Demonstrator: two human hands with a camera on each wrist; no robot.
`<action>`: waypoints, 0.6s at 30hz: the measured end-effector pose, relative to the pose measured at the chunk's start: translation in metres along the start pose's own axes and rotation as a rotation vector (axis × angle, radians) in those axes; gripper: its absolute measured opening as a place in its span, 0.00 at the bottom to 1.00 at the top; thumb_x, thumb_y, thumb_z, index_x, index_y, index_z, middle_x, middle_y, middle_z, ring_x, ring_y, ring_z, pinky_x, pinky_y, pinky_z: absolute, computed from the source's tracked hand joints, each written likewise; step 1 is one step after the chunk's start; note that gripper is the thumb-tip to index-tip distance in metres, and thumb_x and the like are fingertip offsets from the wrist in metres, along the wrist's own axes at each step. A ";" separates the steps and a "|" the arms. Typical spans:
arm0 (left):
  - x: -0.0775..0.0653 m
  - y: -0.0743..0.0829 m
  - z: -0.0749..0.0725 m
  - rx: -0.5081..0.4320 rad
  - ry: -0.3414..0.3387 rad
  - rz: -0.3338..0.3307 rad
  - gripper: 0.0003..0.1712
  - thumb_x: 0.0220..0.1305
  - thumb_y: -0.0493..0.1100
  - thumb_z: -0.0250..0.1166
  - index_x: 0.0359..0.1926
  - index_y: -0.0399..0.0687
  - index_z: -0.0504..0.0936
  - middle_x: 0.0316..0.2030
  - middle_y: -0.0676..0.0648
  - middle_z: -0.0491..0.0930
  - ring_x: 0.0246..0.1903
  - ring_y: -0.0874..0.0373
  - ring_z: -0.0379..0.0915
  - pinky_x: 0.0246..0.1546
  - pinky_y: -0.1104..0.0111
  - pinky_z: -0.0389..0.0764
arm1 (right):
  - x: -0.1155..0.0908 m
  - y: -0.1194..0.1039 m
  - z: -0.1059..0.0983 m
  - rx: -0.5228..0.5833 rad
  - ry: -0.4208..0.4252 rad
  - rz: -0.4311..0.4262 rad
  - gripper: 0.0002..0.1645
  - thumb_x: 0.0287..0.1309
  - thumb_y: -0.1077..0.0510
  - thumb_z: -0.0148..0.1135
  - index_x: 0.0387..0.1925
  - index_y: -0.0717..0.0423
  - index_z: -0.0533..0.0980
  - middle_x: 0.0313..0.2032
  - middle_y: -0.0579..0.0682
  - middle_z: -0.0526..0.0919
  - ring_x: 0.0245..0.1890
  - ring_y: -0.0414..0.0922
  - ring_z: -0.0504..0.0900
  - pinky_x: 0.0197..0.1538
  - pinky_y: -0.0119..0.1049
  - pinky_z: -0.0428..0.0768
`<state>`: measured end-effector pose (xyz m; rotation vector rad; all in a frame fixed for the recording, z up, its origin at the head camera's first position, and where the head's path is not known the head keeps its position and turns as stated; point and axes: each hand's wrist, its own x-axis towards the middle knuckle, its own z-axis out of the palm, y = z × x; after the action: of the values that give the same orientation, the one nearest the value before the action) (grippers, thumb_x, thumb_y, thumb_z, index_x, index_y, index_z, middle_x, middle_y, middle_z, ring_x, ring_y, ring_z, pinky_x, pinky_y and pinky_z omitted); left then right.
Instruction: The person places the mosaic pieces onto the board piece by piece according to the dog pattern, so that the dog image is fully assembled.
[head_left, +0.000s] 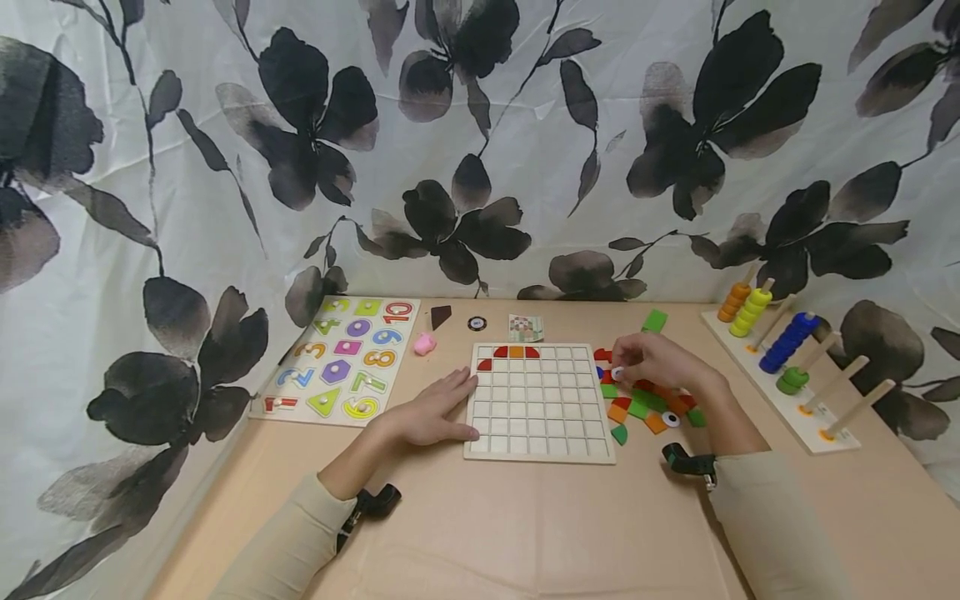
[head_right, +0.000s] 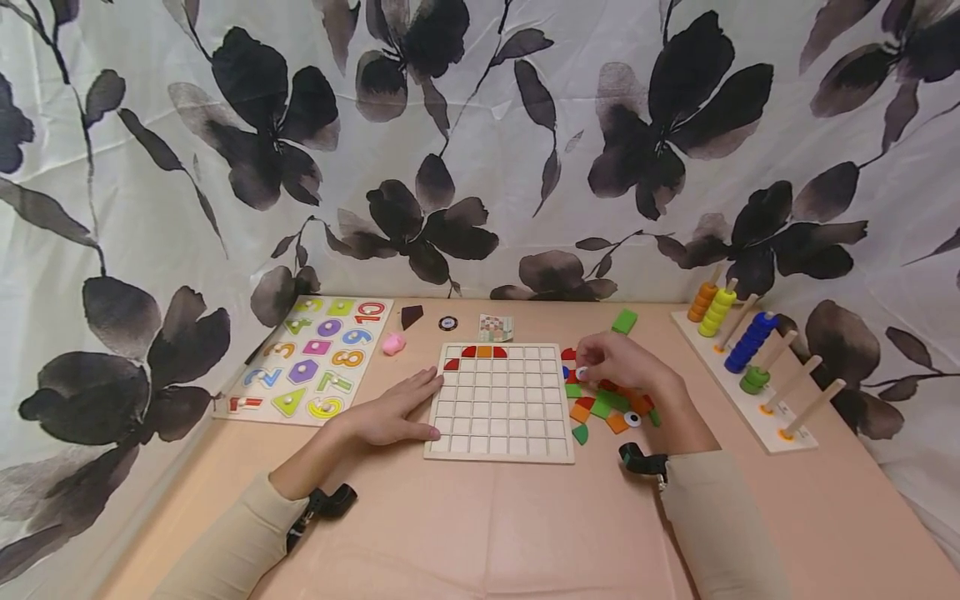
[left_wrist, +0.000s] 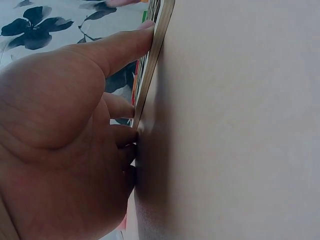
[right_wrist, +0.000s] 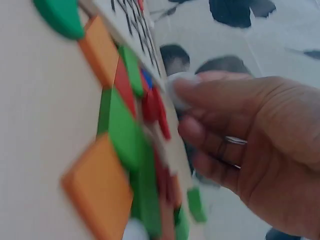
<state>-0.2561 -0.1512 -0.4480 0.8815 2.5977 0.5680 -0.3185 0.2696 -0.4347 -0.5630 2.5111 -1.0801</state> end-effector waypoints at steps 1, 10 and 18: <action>0.000 0.000 0.000 -0.001 -0.001 -0.001 0.54 0.61 0.65 0.60 0.75 0.44 0.46 0.76 0.42 0.37 0.74 0.47 0.31 0.72 0.54 0.40 | 0.003 -0.006 0.001 0.017 0.017 -0.030 0.06 0.58 0.59 0.66 0.37 0.55 0.78 0.33 0.54 0.79 0.32 0.55 0.78 0.37 0.45 0.81; -0.002 0.001 -0.002 0.004 -0.006 -0.004 0.54 0.61 0.66 0.60 0.75 0.44 0.45 0.76 0.42 0.36 0.74 0.48 0.31 0.72 0.55 0.40 | 0.065 -0.074 0.031 -0.052 0.060 -0.312 0.12 0.63 0.62 0.61 0.46 0.52 0.83 0.42 0.47 0.83 0.35 0.45 0.79 0.40 0.38 0.80; -0.001 -0.001 0.001 -0.001 0.008 0.005 0.53 0.61 0.65 0.60 0.75 0.43 0.47 0.75 0.40 0.38 0.74 0.46 0.31 0.72 0.52 0.41 | 0.118 -0.101 0.076 -0.192 -0.013 -0.384 0.05 0.53 0.64 0.69 0.32 0.56 0.80 0.28 0.46 0.80 0.30 0.41 0.75 0.35 0.34 0.76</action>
<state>-0.2560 -0.1524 -0.4491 0.8881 2.6022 0.5755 -0.3634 0.1025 -0.4270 -1.1386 2.5739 -0.9542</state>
